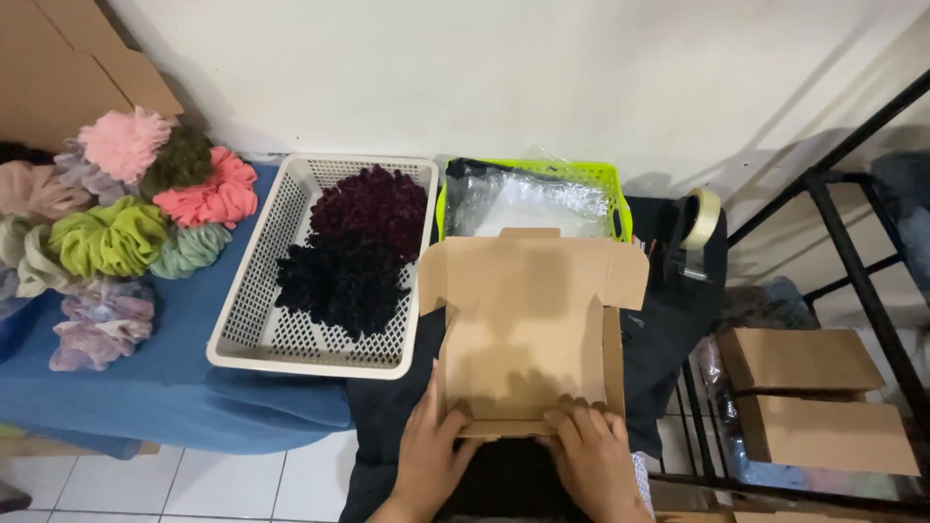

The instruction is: Assembling cardboard gift boxes and packing them with decorative filler material.

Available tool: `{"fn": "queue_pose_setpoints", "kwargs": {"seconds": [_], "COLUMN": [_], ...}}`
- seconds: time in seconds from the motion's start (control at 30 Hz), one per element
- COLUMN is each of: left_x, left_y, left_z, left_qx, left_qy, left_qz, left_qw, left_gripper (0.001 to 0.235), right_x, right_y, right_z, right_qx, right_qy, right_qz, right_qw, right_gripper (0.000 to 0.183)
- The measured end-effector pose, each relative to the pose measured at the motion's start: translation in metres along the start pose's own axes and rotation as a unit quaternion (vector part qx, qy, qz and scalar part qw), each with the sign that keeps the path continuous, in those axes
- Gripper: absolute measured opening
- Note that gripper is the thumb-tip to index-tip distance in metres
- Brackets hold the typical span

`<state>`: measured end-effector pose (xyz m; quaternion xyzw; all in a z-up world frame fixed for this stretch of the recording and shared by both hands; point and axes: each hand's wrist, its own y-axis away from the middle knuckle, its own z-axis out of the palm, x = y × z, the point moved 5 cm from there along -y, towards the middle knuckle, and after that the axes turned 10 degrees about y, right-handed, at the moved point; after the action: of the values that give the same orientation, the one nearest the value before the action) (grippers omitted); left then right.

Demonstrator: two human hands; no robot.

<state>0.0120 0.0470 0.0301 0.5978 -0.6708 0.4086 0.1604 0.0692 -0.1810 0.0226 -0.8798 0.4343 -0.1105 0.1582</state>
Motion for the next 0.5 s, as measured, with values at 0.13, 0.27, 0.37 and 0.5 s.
{"fn": "queue_pose_setpoints", "kwargs": {"seconds": [0.13, 0.27, 0.37, 0.5], "left_x": [0.001, 0.005, 0.007, 0.006], "left_y": [-0.009, -0.016, -0.027, -0.046], "left_z": [-0.004, -0.003, -0.004, -0.010], "left_qx": [-0.003, 0.011, 0.003, -0.020], "left_qy": [-0.003, 0.015, 0.032, 0.082], "left_qz": [0.000, -0.007, -0.001, 0.041], "left_qw": [1.000, 1.000, 0.999, 0.996], "left_gripper": [0.030, 0.036, 0.037, 0.037], "right_x": [0.026, 0.061, 0.065, 0.066], "right_y": [0.000, 0.001, -0.014, -0.023], "right_z": [-0.014, -0.030, -0.015, -0.008], "right_qx": [-0.054, 0.147, 0.039, -0.080], "right_qy": [-0.091, -0.205, -0.358, -0.407], "right_qz": [0.092, 0.277, 0.338, 0.414], "right_qw": [0.990, 0.927, 0.870, 0.810], "right_gripper": [0.042, 0.064, 0.074, 0.072]}}
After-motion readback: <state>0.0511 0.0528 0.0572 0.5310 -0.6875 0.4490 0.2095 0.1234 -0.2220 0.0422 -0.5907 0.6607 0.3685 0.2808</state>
